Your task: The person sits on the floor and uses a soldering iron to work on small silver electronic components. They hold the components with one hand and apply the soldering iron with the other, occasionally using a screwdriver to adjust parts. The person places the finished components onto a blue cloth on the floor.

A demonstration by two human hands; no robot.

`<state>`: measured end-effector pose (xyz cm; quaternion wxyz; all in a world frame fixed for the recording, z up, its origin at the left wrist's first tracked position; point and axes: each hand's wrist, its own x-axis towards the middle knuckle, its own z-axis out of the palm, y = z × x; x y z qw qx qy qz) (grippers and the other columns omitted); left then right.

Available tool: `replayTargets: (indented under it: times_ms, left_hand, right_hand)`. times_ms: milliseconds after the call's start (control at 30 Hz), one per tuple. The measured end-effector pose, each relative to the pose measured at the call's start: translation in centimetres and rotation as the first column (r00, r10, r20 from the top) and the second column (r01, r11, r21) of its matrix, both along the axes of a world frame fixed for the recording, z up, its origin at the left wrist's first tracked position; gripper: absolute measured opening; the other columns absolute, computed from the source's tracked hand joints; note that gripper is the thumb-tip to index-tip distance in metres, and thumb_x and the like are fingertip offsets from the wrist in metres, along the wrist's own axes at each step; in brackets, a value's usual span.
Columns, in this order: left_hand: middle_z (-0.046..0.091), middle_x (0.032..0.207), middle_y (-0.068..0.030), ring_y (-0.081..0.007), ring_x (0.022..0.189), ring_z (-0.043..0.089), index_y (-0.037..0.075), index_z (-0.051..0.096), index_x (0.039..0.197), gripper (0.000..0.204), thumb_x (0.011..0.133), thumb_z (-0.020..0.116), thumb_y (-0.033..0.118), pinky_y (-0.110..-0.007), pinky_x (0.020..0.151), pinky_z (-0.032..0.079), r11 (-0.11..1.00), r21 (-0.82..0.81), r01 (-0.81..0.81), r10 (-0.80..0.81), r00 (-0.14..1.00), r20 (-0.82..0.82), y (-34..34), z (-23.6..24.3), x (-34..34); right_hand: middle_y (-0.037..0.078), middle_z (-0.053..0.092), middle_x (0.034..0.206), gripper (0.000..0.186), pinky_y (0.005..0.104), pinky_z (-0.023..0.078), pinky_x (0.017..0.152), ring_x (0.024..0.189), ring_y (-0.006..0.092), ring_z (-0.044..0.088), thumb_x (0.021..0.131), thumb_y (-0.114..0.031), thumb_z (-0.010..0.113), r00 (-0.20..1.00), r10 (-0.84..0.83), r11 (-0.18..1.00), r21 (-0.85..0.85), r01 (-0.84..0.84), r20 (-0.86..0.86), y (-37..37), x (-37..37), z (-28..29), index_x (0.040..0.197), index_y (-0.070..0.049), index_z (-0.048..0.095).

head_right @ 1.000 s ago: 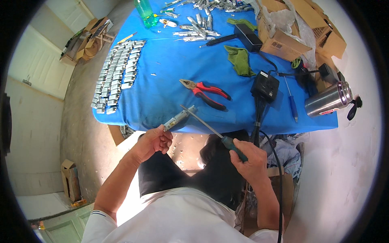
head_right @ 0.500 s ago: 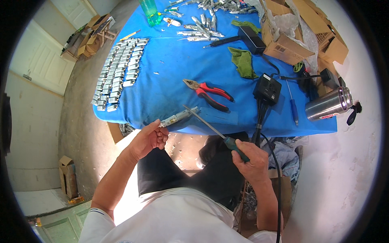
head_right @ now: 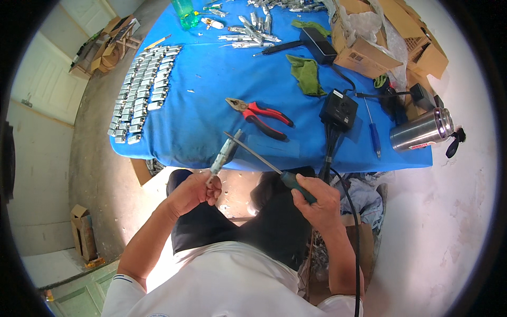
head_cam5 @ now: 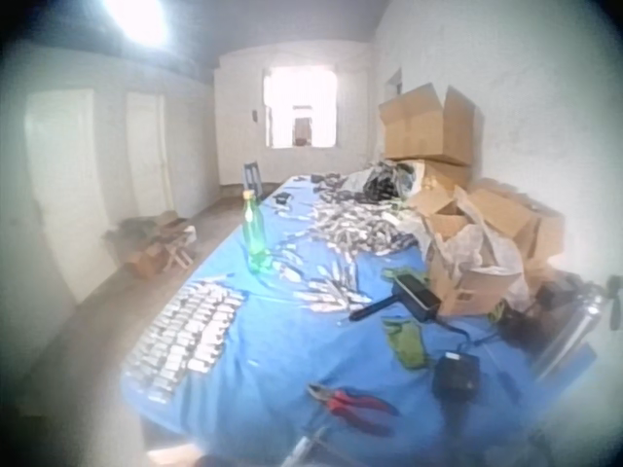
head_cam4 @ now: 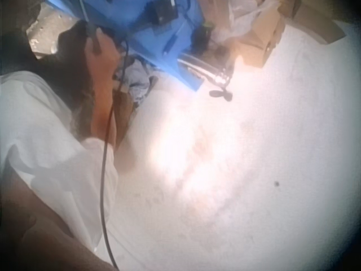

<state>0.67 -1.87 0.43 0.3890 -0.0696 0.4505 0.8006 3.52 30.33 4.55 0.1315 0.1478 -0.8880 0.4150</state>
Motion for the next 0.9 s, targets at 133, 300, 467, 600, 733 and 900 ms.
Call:
replayTargets:
  times_ms: [133, 300, 467, 600, 733, 900]
  left_hand:
    - [0.054, 0.074, -0.0046, -0.012, 0.061, 0.048, 0.004, 0.06, 0.086, 0.039, 0.096, 0.05, 0.041, -0.025, 0.056, 0.035, 0.992, -0.119, 0.029, -0.029, 1.0, 0.001, 0.5, 0.2, -0.5]
    - [0.056, 0.073, -0.0032, -0.0115, 0.06, 0.052, 0.005, 0.059, 0.089, 0.044, 0.095, 0.051, 0.048, -0.024, 0.056, 0.044, 0.99, -0.119, -0.074, 0.076, 0.997, 0.012, 1.5, 0.9, -2.0]
    - [0.05, 0.064, -0.0013, -0.0106, 0.052, 0.045, 0.006, 0.056, 0.086, 0.044, 0.095, 0.051, 0.049, -0.024, 0.048, 0.038, 0.981, -0.183, -0.071, 0.075, 0.997, 0.017, 2.9, 1.3, -2.0]
    - [0.034, 0.059, 0.0039, -0.0068, 0.048, 0.027, 0.009, 0.053, 0.082, 0.043, 0.095, 0.052, 0.05, -0.022, 0.045, 0.022, 0.974, -0.175, -0.142, 0.155, 0.986, 0.062, 3.0, 1.6, -1.7]
    - [0.027, 0.054, 0.0069, -0.006, 0.047, 0.022, 0.01, 0.053, 0.081, 0.042, 0.095, 0.052, 0.049, -0.023, 0.044, 0.018, 0.985, -0.124, -0.121, 0.129, 0.99, 0.061, 2.7, 1.4, -1.9]
    - [0.028, 0.054, 0.0065, -0.0059, 0.045, 0.022, 0.01, 0.051, 0.081, 0.042, 0.096, 0.051, 0.05, -0.023, 0.043, 0.019, 0.988, -0.111, -0.109, 0.117, 0.991, 0.061, 2.5, 1.2, -2.0]
  right_hand:
    - [0.017, 0.069, 0.092, 0.033, 0.0324, 0.055, 0.071, 0.081, 0.0279, 0.07, 0.071, 0.0, 0.075, 1.0, 0.001, 1.0, 0.009, 0.0, -0.011, 0.2, 0.1, -0.1, 0.103, 0.001, 0.067]
    - [0.017, 0.069, 0.093, 0.034, 0.0321, 0.056, 0.072, 0.081, 0.0276, 0.07, 0.07, 0.0, 0.075, 1.0, -0.008, 1.0, 0.015, 0.008, -0.008, 0.0, 0.2, -0.1, 0.103, 0.0, 0.068]
    - [0.017, 0.069, 0.093, 0.034, 0.0324, 0.055, 0.071, 0.082, 0.0276, 0.069, 0.07, 0.0, 0.076, 0.999, -0.048, 0.998, 0.029, 0.048, 0.016, -0.3, 0.5, 0.6, 0.103, -0.001, 0.068]
    - [0.016, 0.069, 0.092, 0.034, 0.0329, 0.054, 0.069, 0.08, 0.028, 0.068, 0.068, 0.001, 0.076, 0.998, -0.05, 0.996, 0.07, 0.052, -0.031, 0.4, 1.1, 2.4, 0.101, -0.001, 0.068]
    - [0.015, 0.068, 0.091, 0.032, 0.0322, 0.054, 0.066, 0.076, 0.0277, 0.067, 0.067, 0.002, 0.076, 0.998, 0.022, 0.993, 0.118, -0.015, -0.054, 0.7, 2.3, 4.1, 0.098, -0.003, 0.07]
    - [0.014, 0.067, 0.089, 0.032, 0.0318, 0.053, 0.062, 0.072, 0.027, 0.066, 0.065, 0.002, 0.077, 0.992, 0.046, 0.984, 0.174, -0.025, -0.115, 0.4, 2.5, 4.8, 0.095, -0.004, 0.071]
